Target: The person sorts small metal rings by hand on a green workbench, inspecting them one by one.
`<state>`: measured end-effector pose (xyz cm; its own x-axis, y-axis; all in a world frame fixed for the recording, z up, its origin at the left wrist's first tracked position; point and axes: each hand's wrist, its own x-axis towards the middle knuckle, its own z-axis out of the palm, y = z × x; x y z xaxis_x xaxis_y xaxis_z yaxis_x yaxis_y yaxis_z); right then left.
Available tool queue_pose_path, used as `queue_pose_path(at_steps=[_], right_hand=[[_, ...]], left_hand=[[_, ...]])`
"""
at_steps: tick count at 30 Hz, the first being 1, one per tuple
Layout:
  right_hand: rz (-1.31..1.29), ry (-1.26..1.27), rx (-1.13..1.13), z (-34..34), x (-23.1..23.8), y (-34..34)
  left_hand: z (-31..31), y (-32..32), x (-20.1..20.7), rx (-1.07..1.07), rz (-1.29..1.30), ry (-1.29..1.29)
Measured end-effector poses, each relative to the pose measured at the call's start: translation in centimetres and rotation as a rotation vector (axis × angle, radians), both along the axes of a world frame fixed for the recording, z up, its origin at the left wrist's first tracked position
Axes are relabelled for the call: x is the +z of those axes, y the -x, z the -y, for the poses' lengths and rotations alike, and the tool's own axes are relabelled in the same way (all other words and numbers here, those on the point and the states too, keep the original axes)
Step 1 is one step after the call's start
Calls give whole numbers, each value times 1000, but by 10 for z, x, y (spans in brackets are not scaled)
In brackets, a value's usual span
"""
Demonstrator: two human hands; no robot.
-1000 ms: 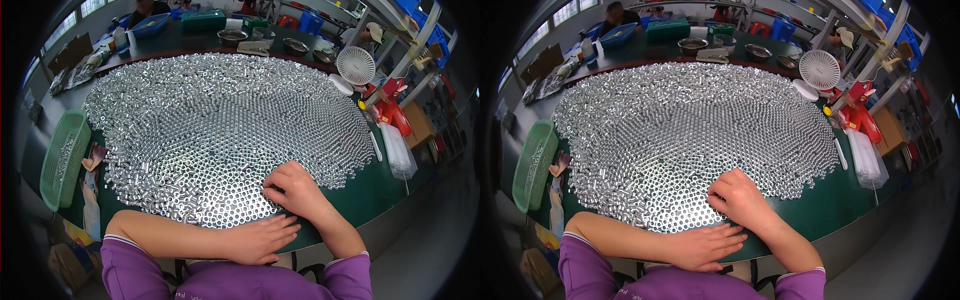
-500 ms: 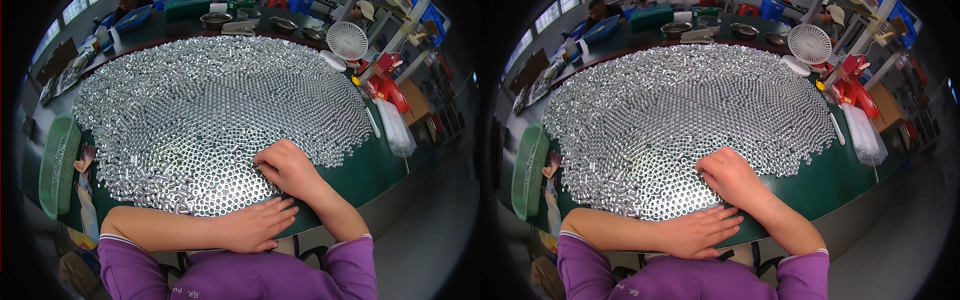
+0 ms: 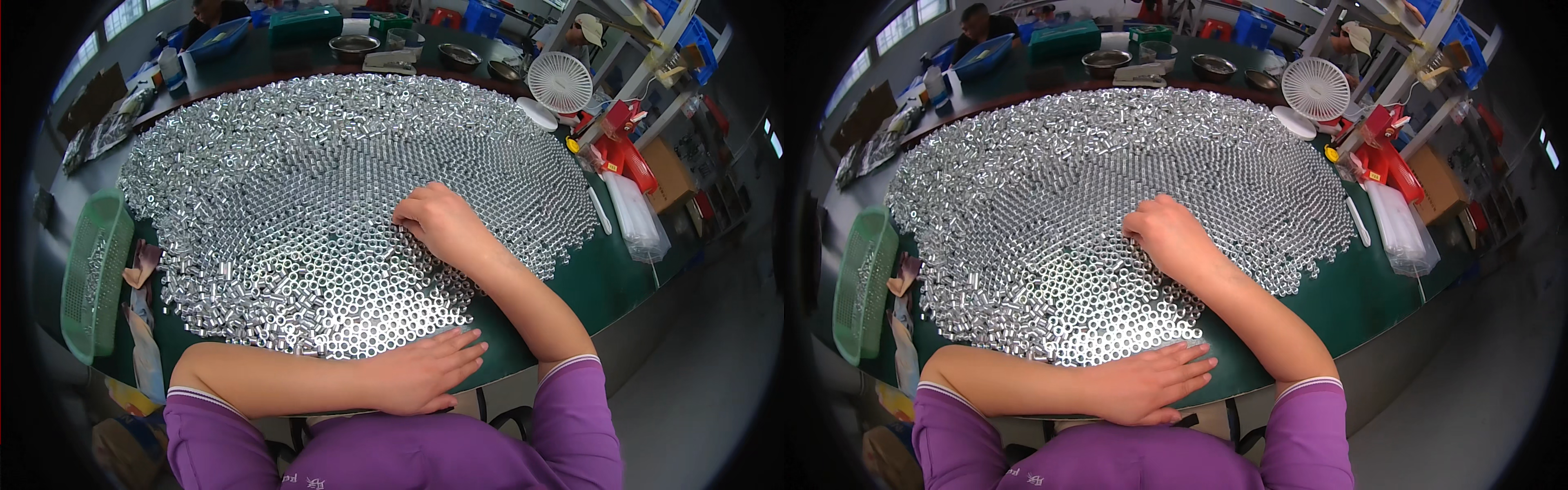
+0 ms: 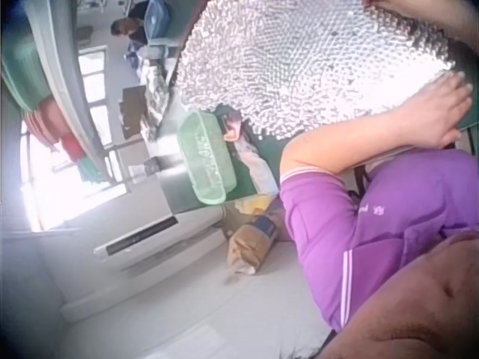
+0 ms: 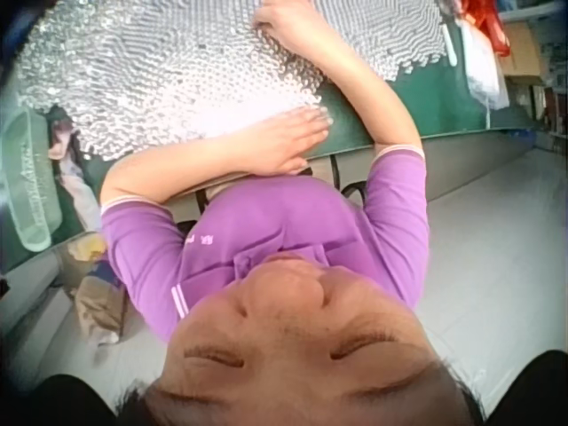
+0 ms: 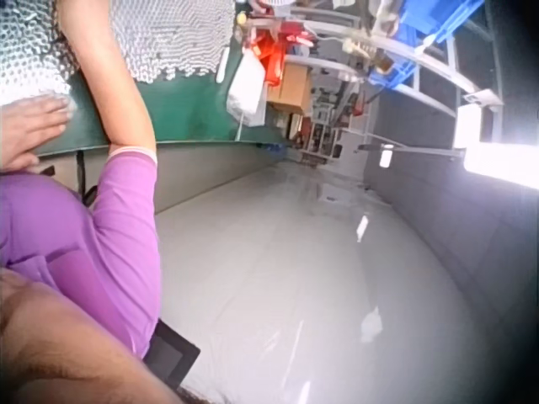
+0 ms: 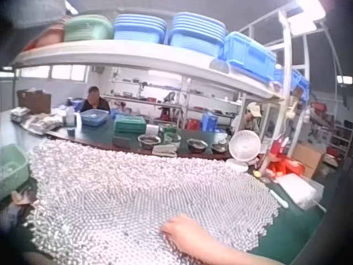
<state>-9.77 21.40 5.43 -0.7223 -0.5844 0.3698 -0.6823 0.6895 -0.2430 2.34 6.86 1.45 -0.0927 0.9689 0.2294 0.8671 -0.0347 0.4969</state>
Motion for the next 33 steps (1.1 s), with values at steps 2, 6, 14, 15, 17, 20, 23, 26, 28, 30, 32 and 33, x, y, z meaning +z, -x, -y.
queue_pose_path(at_steps=[2,6,14,15,17,20,23,26,28,30,32,33], right_hand=[[43,16,28,-3,0,1],[75,33,15,-2,2,2],[16,29,10,-6,0,3],[13,32,14,-7,0,2],[21,48,6,-9,-1,0],[20,59,38,-5,2,-1],[42,66,69,-2,0,-3],[-24,44,47,-2,-4,0],[-71,40,48,-2,-5,4],[-60,77,37,1,-5,3],[-33,129,21,7,-2,3],[-37,128,28,12,-3,3]], left_hand=[[1,-2,-3,16,2,-27],[2,-2,-3,31,11,-37],[2,-1,-1,21,10,-41],[2,-1,0,18,13,-26],[1,-1,-2,10,13,-32],[1,-2,-4,12,23,-46],[1,-2,-2,15,21,-50],[1,-1,-2,11,22,-45],[2,-1,-2,13,29,-47],[2,-1,-2,12,33,-35],[1,-1,-1,14,25,-27],[0,-1,0,10,22,-19]])
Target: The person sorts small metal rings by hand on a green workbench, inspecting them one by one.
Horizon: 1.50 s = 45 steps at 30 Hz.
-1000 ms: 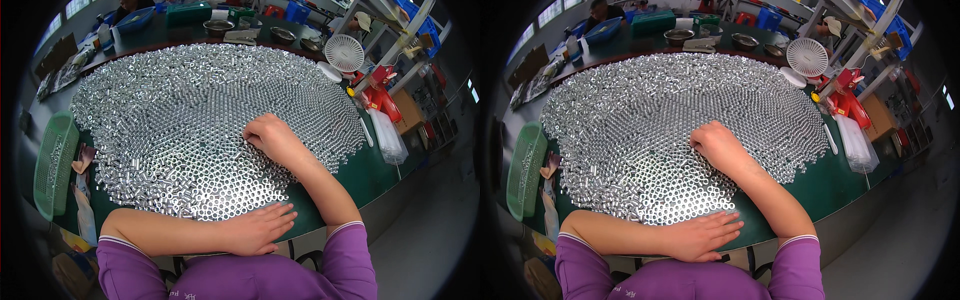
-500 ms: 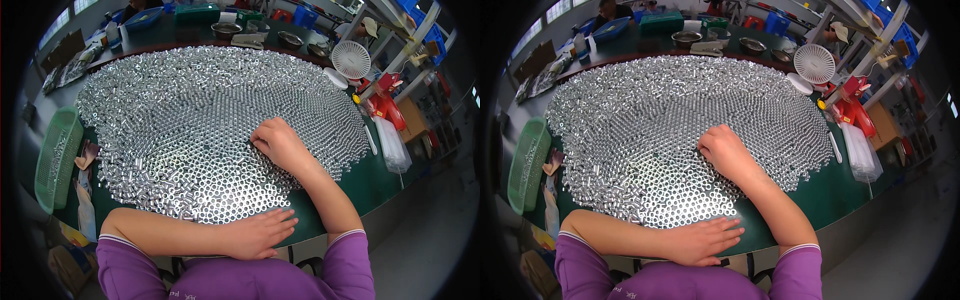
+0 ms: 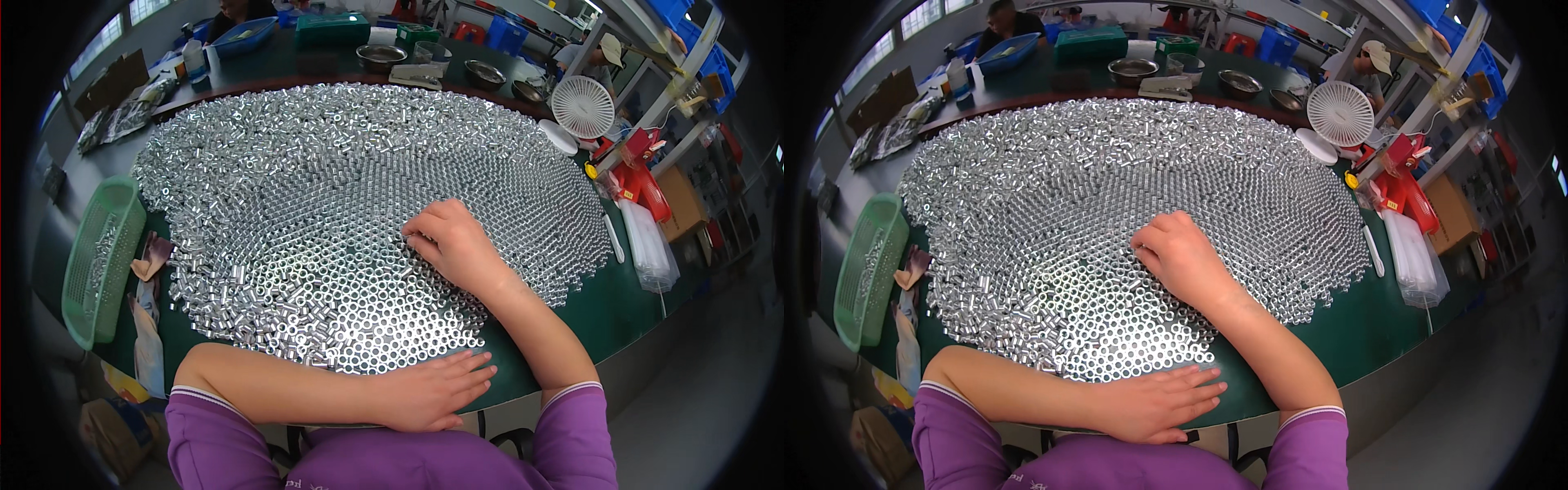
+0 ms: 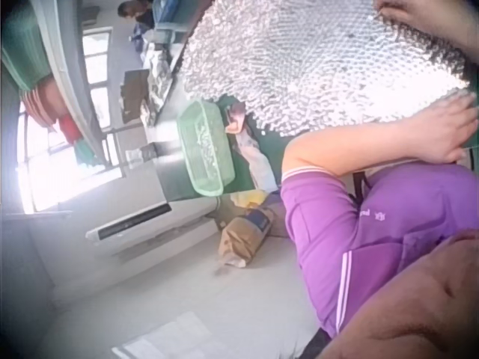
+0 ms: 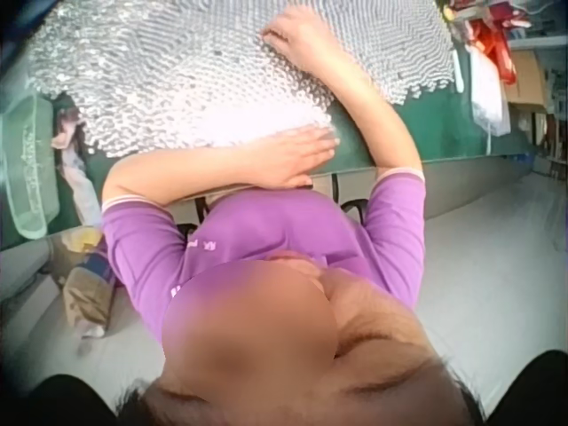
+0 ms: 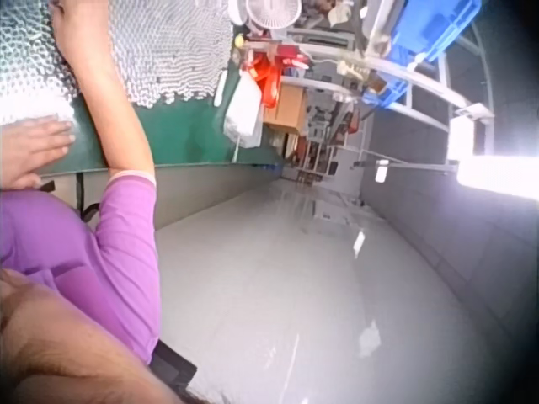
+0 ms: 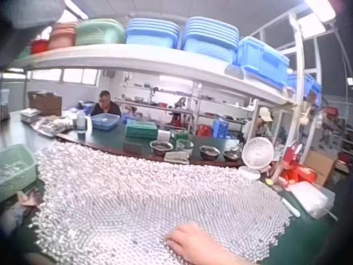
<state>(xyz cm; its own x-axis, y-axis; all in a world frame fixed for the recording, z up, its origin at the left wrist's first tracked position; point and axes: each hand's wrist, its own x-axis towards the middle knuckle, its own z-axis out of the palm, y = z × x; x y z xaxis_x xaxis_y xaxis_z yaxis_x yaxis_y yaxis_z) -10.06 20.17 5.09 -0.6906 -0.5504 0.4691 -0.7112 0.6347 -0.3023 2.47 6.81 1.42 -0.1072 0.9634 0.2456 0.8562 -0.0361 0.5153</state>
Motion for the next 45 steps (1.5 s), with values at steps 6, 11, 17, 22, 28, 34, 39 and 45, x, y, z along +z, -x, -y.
queue_pose_path(at_steps=[6,11,17,22,28,34,39,45], right_hand=[[5,-69,95,17,0,6],[7,-90,108,17,-3,7],[-4,-62,60,19,-4,9],[23,24,-40,29,2,18],[95,-115,94,38,4,39],[50,-61,18,14,13,27],[175,17,-172,-37,50,-43],[321,-115,-238,-92,43,-129]], left_hand=[[-1,-3,-6,8,-2,-73],[0,-1,-5,18,12,-59],[1,-1,-5,6,-2,-47],[2,-2,-5,19,-7,-52],[1,-3,-8,12,-18,-68],[-3,-1,-3,-16,-27,-36],[1,-1,-4,35,-33,-38],[2,-2,-3,49,-33,-31]])
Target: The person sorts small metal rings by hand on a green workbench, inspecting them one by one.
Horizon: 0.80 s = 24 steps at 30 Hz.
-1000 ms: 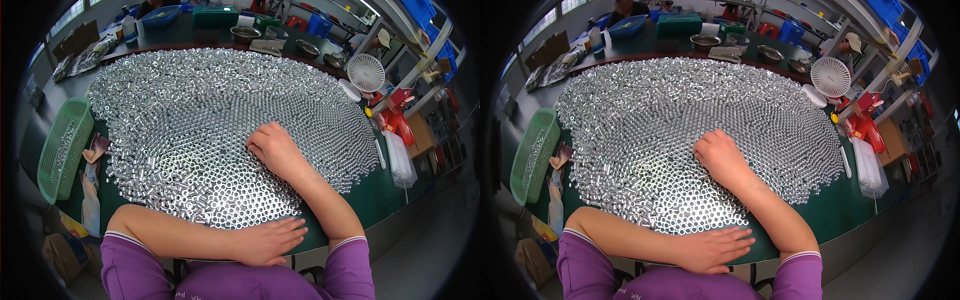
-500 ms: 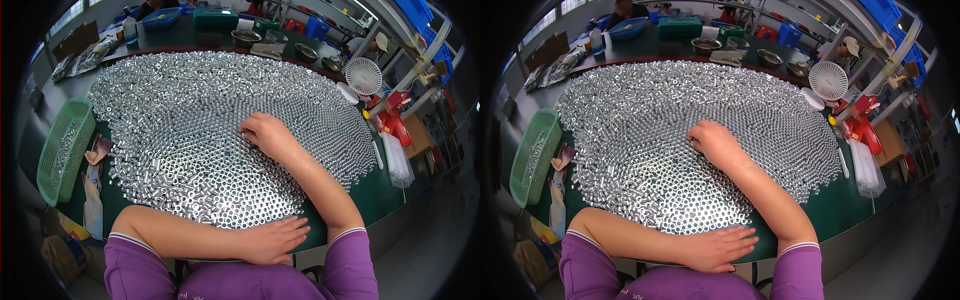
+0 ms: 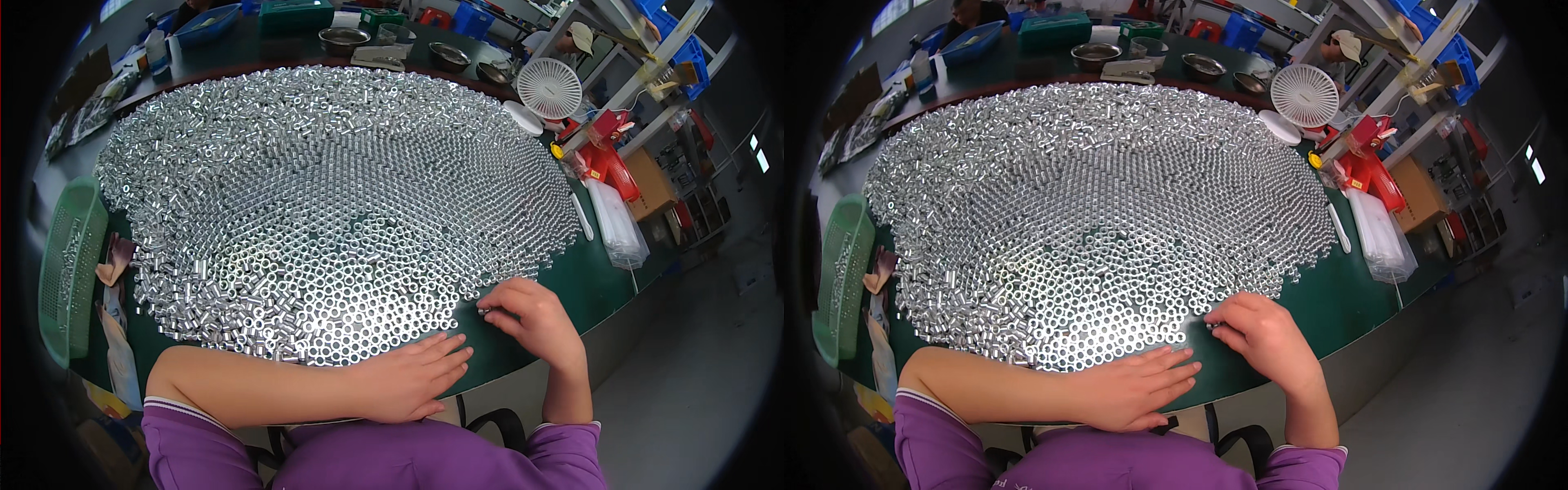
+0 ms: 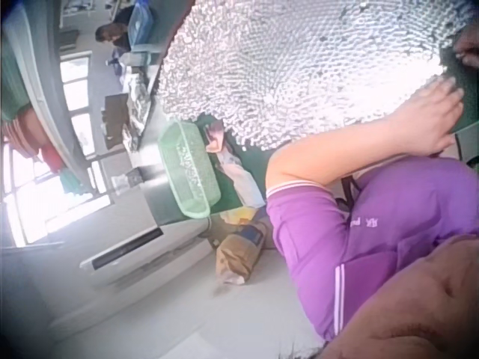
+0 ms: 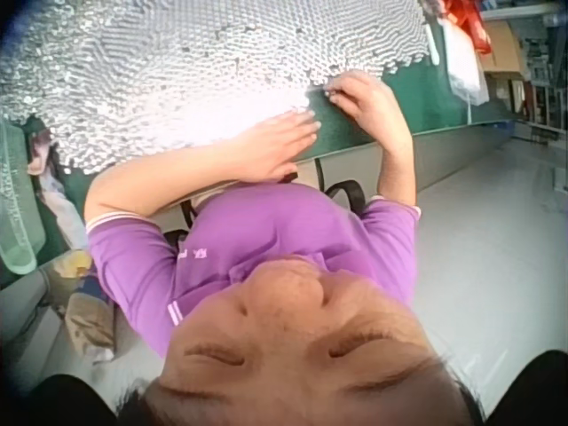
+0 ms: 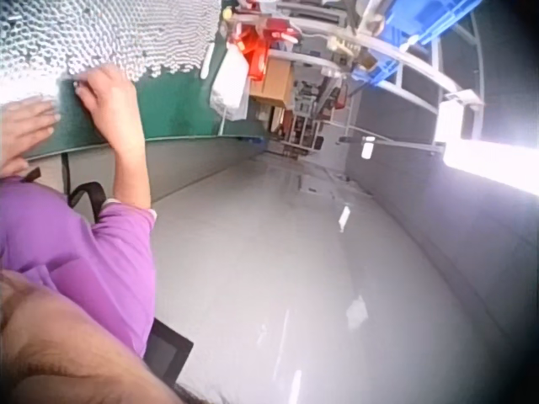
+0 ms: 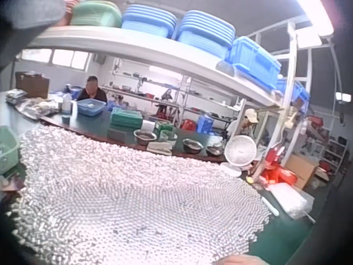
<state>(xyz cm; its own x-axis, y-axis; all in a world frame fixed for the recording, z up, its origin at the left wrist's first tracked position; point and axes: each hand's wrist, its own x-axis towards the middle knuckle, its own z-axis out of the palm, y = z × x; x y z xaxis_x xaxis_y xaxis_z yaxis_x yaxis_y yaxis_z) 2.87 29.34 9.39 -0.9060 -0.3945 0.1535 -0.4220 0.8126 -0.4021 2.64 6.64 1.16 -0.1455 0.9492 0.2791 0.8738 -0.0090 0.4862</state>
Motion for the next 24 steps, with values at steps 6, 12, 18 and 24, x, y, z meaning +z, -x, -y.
queue_pose_path(at_steps=[6,12,18,24], right_hand=[[-39,51,-9,5,-20,1],[-124,76,120,25,1,57],[-235,41,225,60,-32,131],[-321,15,298,68,-41,138]], left_hand=[[0,1,5,-17,-2,17],[-1,1,5,-18,35,6],[-4,2,5,-38,44,55],[-1,0,-1,-24,9,31]])
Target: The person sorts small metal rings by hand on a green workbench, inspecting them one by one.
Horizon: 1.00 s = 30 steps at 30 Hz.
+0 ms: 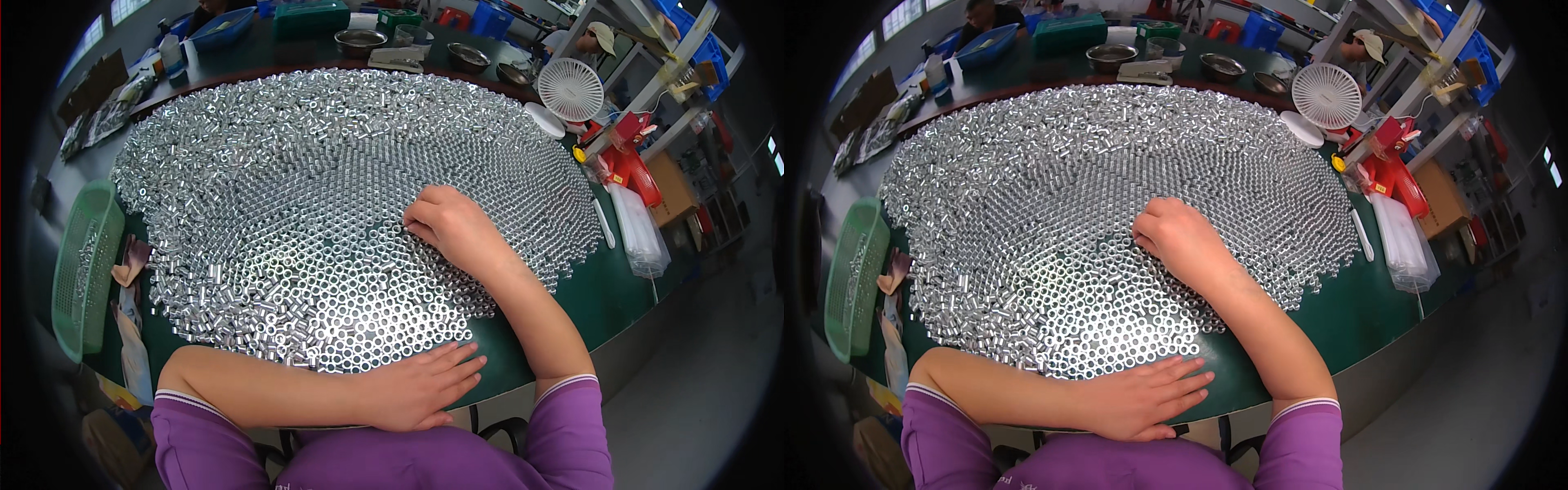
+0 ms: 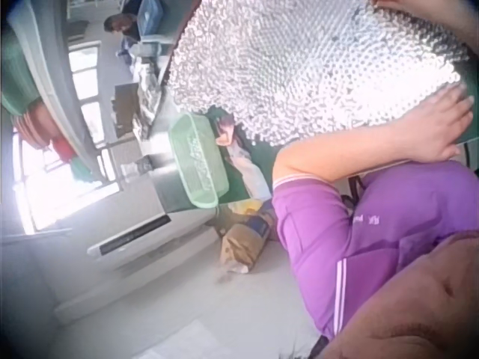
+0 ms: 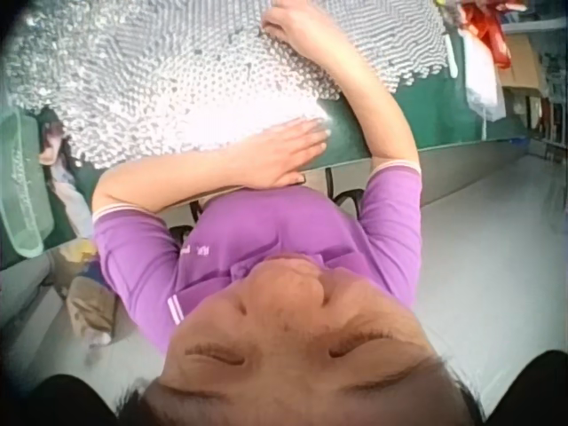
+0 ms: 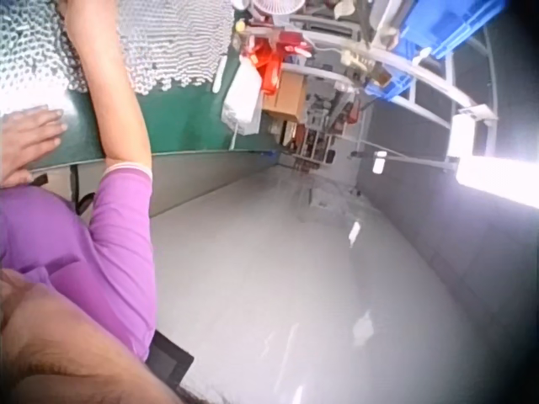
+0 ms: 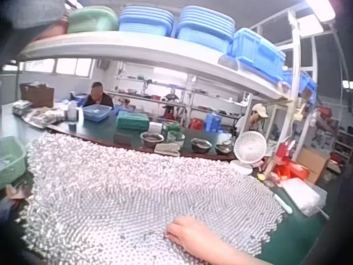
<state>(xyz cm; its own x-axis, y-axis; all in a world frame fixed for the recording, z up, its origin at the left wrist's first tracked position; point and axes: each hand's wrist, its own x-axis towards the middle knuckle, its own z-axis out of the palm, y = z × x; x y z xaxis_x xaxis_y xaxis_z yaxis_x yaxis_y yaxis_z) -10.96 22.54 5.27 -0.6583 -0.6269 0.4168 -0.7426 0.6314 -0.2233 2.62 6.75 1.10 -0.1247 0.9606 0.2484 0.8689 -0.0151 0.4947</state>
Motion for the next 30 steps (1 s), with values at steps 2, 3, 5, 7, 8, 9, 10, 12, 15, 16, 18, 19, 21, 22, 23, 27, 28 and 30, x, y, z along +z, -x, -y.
queue_pose_path(at_steps=[2,3,5,7,8,9,10,12,15,16,18,19,21,22,23,27,28,30], right_hand=[[-10,-19,-11,2,3,-3],[-26,-37,-24,3,3,-5],[-26,-26,-55,5,3,-7],[-47,32,-80,7,7,-11],[26,55,-56,9,13,-18],[25,59,-51,10,14,-22],[96,62,22,12,14,-27],[176,60,94,17,10,-35],[164,43,59,19,5,-36],[176,43,58,19,6,-36],[180,42,70,22,4,-37],[192,32,60,22,4,-37],[173,19,54,22,4,-40],[140,33,61,22,2,-39],[107,46,68,22,-1,-38],[27,23,104,24,-5,-38],[24,32,111,25,-7,-37],[29,50,89,24,-4,-36]], left_hand=[[2,1,1,3,-6,-6],[3,1,2,-4,-6,-17],[2,1,2,4,-3,-23],[1,2,2,-4,16,-29],[1,2,3,1,17,-25],[1,3,5,-3,14,-18],[1,3,7,-7,11,-10],[-1,3,7,1,4,0],[-2,1,6,3,-1,5],[-2,0,6,7,5,-5],[-1,-1,2,7,0,7],[-1,-1,1,-12,3,8],[0,-1,4,-10,-8,16],[1,1,6,-6,-12,22],[1,1,5,-2,-22,25],[2,2,1,-2,-7,2],[1,1,2,-3,-5,-9],[1,2,3,-2,-22,-12]])
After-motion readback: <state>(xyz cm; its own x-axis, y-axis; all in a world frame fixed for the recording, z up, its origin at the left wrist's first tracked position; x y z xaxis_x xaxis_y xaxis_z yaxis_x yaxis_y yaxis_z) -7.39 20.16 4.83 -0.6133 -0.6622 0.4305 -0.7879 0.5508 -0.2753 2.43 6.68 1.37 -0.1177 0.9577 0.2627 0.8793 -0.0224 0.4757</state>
